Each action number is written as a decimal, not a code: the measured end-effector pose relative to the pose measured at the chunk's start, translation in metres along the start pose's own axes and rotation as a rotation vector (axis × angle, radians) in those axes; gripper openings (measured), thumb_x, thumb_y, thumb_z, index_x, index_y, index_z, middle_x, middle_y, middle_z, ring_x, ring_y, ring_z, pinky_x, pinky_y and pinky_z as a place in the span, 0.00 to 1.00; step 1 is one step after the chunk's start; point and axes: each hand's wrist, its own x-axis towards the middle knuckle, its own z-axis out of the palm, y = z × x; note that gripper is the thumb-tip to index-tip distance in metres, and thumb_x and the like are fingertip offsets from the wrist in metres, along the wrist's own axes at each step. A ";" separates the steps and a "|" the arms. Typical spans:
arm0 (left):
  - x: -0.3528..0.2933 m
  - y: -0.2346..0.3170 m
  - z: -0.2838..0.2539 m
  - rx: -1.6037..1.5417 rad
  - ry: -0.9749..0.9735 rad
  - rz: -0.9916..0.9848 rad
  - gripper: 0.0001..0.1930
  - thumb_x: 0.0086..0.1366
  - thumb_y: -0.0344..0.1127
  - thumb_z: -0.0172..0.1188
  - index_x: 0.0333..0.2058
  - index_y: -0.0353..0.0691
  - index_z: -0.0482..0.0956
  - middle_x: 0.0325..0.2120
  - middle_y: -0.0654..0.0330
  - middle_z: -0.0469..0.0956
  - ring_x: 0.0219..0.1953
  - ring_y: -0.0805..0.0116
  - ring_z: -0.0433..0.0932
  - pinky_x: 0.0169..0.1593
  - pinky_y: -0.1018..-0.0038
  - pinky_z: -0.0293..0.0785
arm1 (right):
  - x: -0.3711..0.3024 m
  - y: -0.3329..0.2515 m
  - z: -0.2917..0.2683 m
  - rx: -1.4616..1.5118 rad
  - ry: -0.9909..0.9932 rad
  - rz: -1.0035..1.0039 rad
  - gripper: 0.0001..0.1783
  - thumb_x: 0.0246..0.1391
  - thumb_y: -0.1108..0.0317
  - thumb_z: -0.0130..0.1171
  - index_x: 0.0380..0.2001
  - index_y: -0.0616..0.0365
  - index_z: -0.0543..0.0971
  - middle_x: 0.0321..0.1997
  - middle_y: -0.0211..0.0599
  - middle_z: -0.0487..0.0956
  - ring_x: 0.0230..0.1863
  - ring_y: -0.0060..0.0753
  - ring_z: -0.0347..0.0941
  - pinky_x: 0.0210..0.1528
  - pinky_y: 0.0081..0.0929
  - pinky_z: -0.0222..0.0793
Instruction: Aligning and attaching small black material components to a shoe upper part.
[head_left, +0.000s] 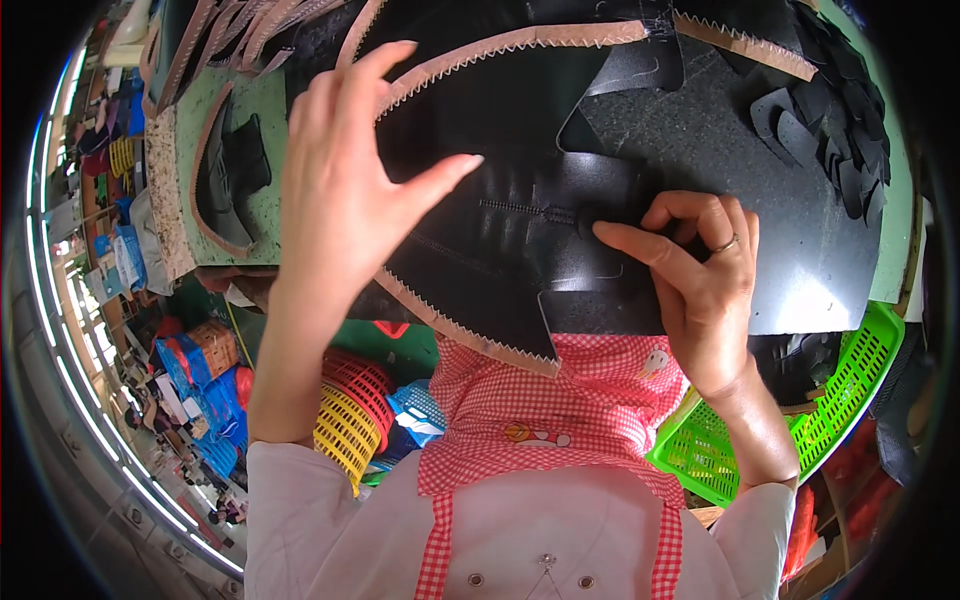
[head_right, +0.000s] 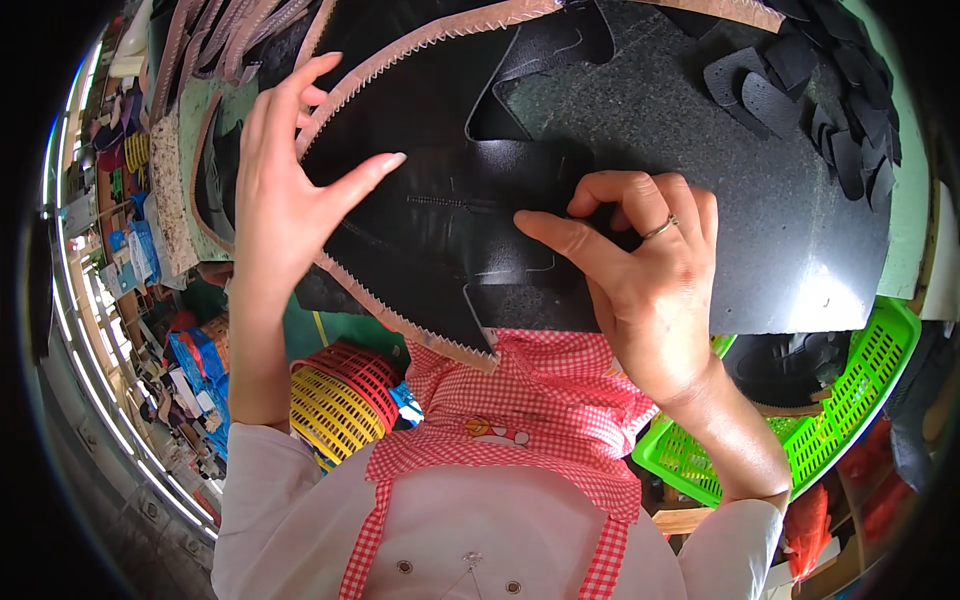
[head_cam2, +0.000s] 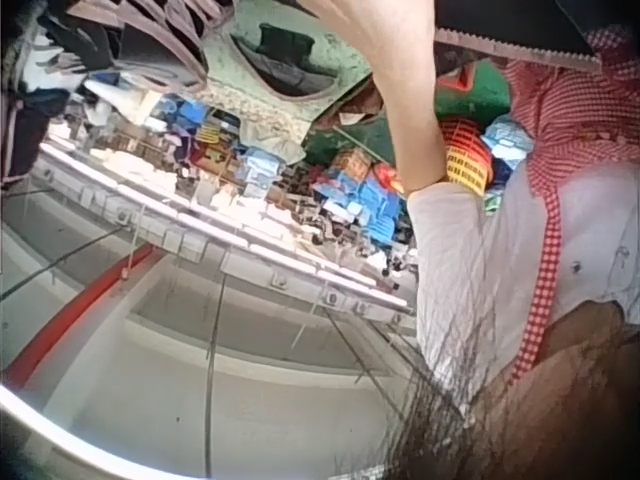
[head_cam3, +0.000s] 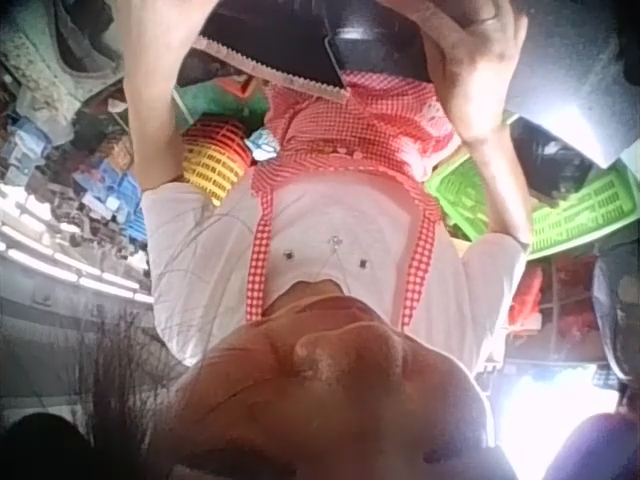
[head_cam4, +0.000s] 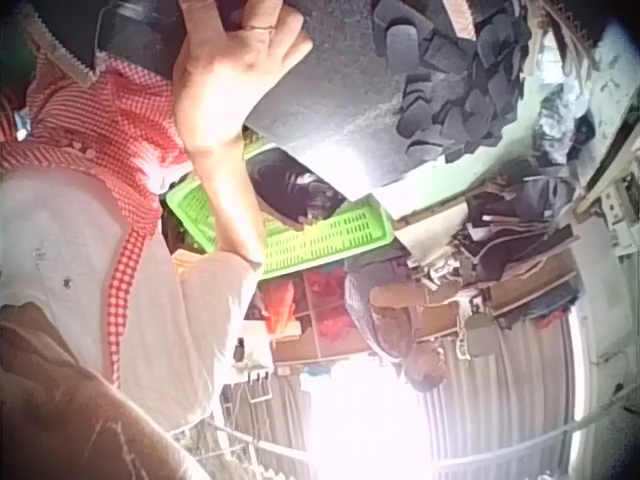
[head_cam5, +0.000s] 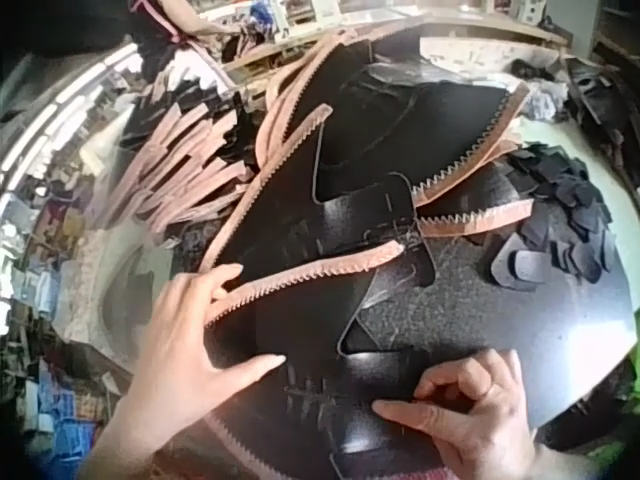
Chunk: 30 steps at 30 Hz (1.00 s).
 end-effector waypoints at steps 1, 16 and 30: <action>-0.002 -0.009 0.000 0.051 -0.008 -0.011 0.25 0.51 0.35 0.80 0.45 0.42 0.76 0.42 0.60 0.75 0.46 0.61 0.74 0.49 0.68 0.74 | 0.001 -0.004 -0.001 -0.040 -0.025 0.002 0.25 0.39 0.74 0.68 0.45 0.40 0.89 0.39 0.24 0.75 0.38 0.33 0.68 0.45 0.33 0.63; -0.041 -0.047 -0.040 -0.561 -0.010 -0.303 0.20 0.63 0.31 0.71 0.52 0.35 0.78 0.48 0.61 0.82 0.52 0.69 0.79 0.58 0.69 0.73 | 0.009 0.020 -0.031 0.168 0.045 0.200 0.12 0.56 0.85 0.59 0.39 0.57 0.84 0.38 0.34 0.81 0.35 0.27 0.77 0.35 0.23 0.72; -0.015 0.019 0.035 -0.219 -0.252 0.384 0.40 0.54 0.49 0.73 0.67 0.57 0.72 0.75 0.55 0.56 0.77 0.49 0.52 0.75 0.40 0.44 | 0.007 0.080 -0.075 0.103 0.187 0.360 0.12 0.61 0.80 0.61 0.46 0.59 0.85 0.42 0.29 0.81 0.37 0.16 0.74 0.39 0.17 0.69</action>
